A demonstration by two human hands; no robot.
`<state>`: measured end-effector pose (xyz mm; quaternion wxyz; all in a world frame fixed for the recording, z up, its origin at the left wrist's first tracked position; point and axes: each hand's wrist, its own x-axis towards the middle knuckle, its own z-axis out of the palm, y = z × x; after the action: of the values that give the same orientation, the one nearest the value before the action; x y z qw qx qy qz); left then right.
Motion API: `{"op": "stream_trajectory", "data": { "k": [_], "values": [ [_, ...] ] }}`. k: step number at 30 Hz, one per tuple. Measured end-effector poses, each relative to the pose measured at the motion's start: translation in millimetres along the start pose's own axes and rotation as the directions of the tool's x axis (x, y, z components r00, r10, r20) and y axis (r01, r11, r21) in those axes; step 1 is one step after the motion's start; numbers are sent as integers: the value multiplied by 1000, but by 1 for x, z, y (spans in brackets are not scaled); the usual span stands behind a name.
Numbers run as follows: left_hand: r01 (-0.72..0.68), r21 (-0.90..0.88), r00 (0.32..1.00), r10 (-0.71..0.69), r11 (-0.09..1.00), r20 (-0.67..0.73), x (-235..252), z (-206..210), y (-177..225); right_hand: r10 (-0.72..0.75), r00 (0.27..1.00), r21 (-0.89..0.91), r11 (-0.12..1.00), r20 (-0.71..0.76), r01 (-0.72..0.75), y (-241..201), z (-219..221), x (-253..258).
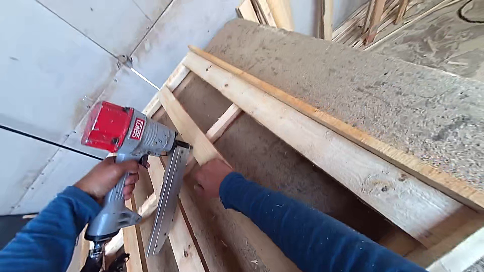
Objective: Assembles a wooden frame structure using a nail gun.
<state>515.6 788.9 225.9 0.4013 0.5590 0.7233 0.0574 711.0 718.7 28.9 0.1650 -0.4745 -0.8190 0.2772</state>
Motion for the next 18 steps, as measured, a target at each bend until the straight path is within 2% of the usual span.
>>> {"op": "stream_trajectory", "data": {
  "k": [8, 11, 18],
  "values": [
    [-14, 0, 1000, 14, 1000, -8, -4, 5, 2, 23, 1000, 22, 999, 12, -23, 1, -2, 1],
    [-25, -5, 1000, 25, 1000, 4, 0, 2, -2, 34, 999, -80, 996, -27, -37, -4, -8, 1],
    [-75, 36, 994, 72, 997, 81, -3, -3, -4, 41, 999, -262, 964, -4, -40, -9, -8, 5]
  ]
}}
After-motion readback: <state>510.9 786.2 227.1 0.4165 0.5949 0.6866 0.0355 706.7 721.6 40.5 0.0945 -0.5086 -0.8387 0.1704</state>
